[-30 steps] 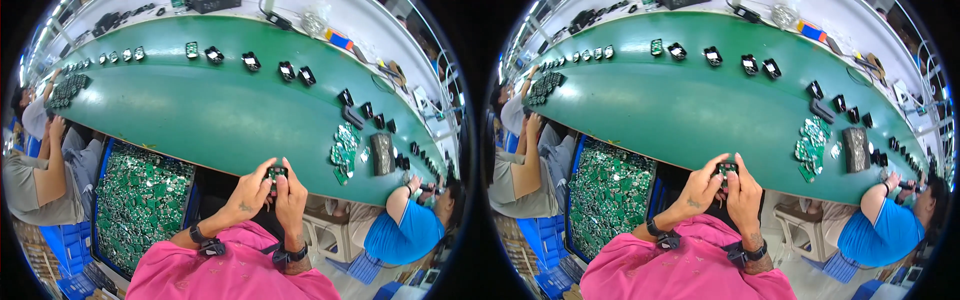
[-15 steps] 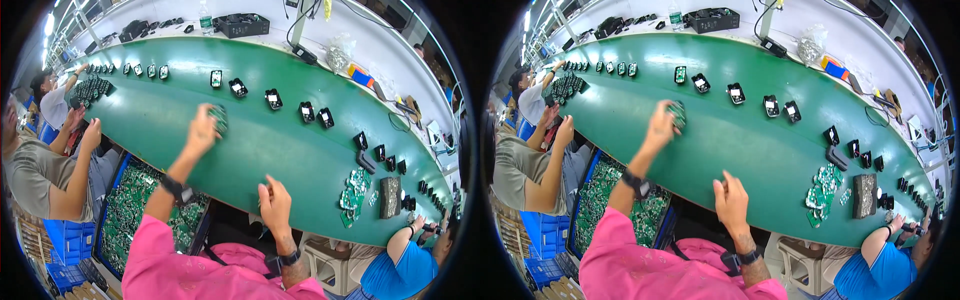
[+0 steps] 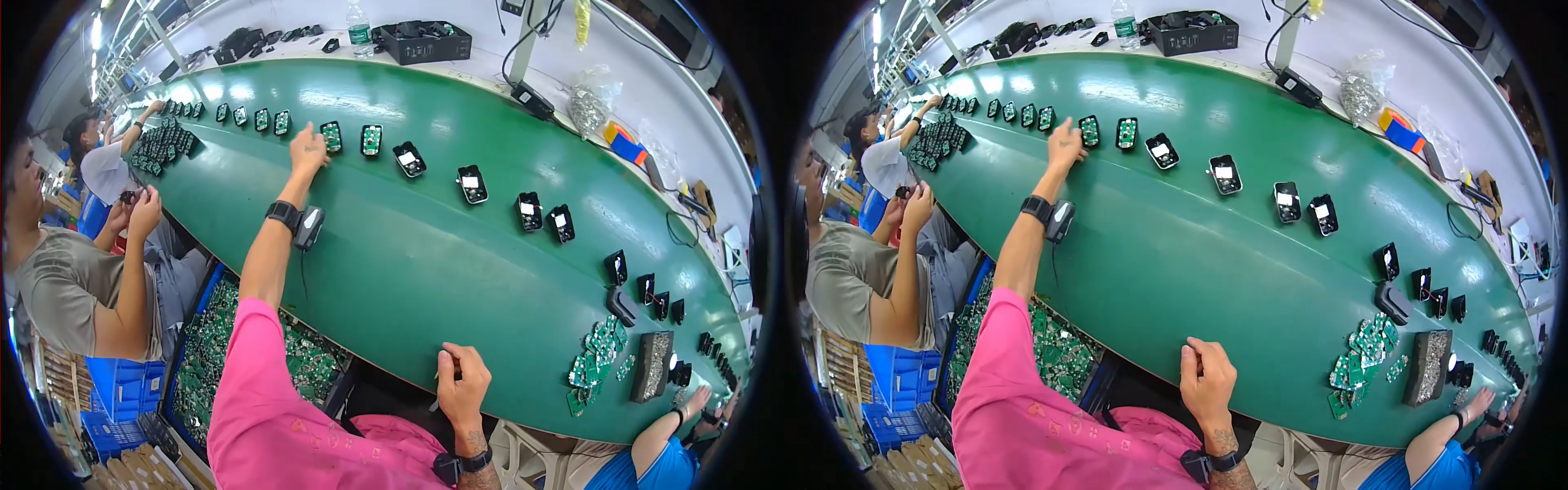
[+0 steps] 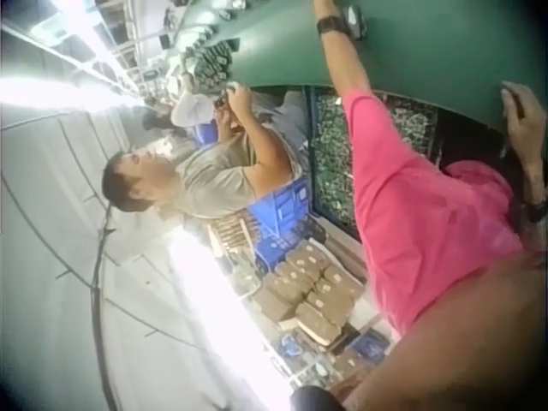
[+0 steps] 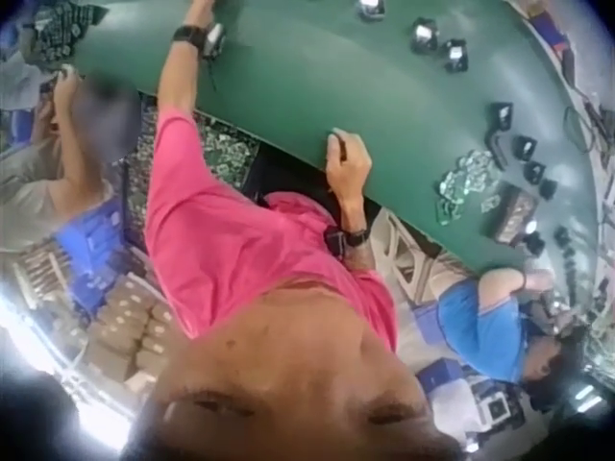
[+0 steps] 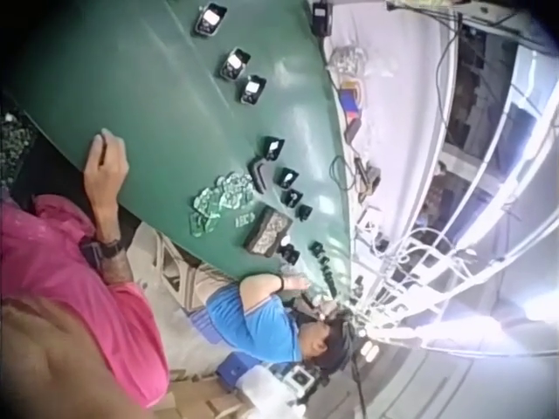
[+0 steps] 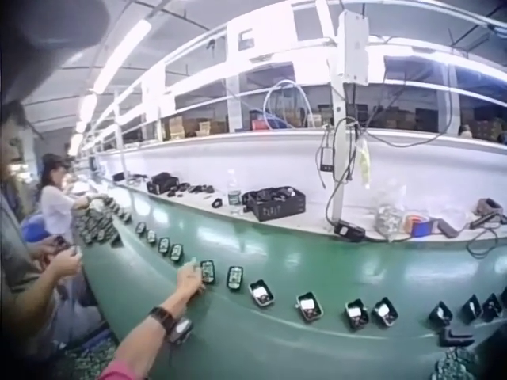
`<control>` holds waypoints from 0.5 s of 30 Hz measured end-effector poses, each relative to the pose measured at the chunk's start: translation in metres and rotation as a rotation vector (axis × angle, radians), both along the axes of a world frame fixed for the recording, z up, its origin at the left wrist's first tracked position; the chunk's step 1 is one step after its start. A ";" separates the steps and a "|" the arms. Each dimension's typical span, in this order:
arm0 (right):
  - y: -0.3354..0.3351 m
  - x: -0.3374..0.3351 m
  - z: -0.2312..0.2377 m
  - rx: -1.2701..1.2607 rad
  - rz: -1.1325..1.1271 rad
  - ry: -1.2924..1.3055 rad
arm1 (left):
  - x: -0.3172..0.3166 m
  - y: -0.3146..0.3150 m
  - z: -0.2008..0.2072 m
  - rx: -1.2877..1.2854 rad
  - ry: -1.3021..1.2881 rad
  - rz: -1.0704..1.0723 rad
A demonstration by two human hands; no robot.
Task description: The person assembles electronic devices by hand, picking up a black plastic housing and a green circuit board, fitting the board into the housing, and pressing them together. The person then places the assembled unit onto the green workbench and repeats the process.
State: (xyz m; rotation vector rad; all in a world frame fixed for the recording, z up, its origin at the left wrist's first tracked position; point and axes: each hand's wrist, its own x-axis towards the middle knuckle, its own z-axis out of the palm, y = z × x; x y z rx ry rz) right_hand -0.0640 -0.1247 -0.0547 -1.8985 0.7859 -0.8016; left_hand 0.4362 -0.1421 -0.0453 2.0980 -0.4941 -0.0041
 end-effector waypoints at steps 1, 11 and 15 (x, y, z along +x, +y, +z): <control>0.000 -0.001 0.000 0.004 0.003 -0.017 | 0.011 0.002 -0.012 0.067 -0.412 0.036; -0.029 -0.044 0.023 -0.292 -0.206 0.019 | -0.091 -0.040 -0.004 0.429 -0.582 -0.347; -0.093 -0.136 0.026 -0.414 -0.728 0.430 | -0.121 -0.042 0.013 0.272 -0.521 -0.397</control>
